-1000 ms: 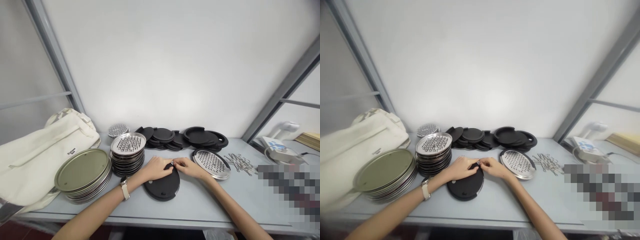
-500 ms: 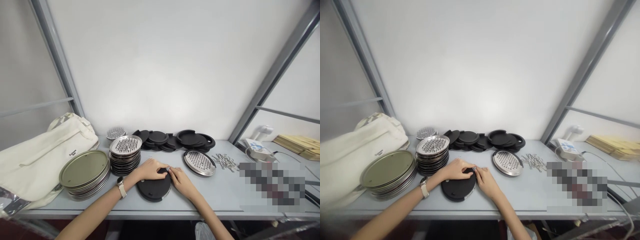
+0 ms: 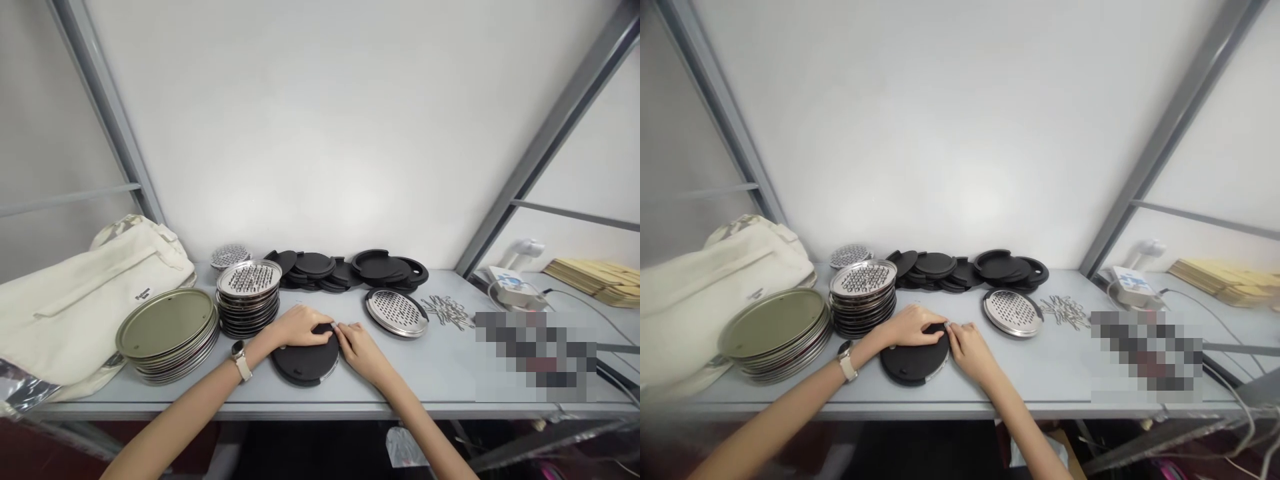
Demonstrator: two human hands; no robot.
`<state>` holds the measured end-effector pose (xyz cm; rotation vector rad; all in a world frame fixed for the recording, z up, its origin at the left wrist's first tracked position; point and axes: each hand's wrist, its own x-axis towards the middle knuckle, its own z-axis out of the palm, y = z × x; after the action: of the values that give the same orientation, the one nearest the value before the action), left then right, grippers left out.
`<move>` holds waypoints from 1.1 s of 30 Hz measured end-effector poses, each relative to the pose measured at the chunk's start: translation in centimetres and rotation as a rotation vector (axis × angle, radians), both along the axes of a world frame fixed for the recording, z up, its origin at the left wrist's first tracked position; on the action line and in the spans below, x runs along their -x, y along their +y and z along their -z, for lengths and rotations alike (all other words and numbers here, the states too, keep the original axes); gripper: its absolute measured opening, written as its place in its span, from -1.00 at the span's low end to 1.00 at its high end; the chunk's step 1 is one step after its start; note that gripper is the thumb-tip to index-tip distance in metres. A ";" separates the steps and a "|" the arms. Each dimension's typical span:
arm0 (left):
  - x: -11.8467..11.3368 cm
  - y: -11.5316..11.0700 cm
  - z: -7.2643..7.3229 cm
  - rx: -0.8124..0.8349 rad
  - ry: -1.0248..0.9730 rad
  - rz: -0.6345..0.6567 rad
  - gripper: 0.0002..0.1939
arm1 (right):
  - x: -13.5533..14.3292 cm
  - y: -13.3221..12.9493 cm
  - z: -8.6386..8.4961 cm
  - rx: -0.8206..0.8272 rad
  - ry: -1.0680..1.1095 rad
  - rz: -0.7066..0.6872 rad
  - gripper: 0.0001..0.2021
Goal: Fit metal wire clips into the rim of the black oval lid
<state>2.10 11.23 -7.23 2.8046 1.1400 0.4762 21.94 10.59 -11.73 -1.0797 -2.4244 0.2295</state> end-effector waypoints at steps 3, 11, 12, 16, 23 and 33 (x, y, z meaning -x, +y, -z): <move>0.0 0.0 -0.2 0.021 -0.018 0.015 -0.69 | -0.2 -0.1 0.0 -0.013 0.004 -0.001 -0.72; -0.1 -0.3 -0.4 0.012 0.007 -0.031 -0.71 | -0.1 -0.2 -0.2 -0.045 0.001 0.004 -0.73; -0.1 -0.2 -0.4 0.003 0.014 -0.049 -0.71 | -0.1 -0.2 -0.2 -0.049 0.002 0.012 -0.74; -0.1 -0.1 -0.3 -0.032 0.038 -0.021 -0.81 | -0.1 -0.2 -0.1 -0.066 0.000 0.032 -0.78; -0.2 -0.1 -0.1 -0.023 0.009 0.059 -0.81 | -0.1 -0.2 -0.1 -0.069 -0.007 0.024 -0.78; -3.3 -7.1 -5.3 0.520 -0.763 0.308 -0.61 | -0.2 -0.1 0.0 -0.026 0.025 0.024 -0.82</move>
<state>5.43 4.09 -1.91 1.9955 0.5459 0.9370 22.13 10.45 -11.68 -1.0873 -2.3845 0.2021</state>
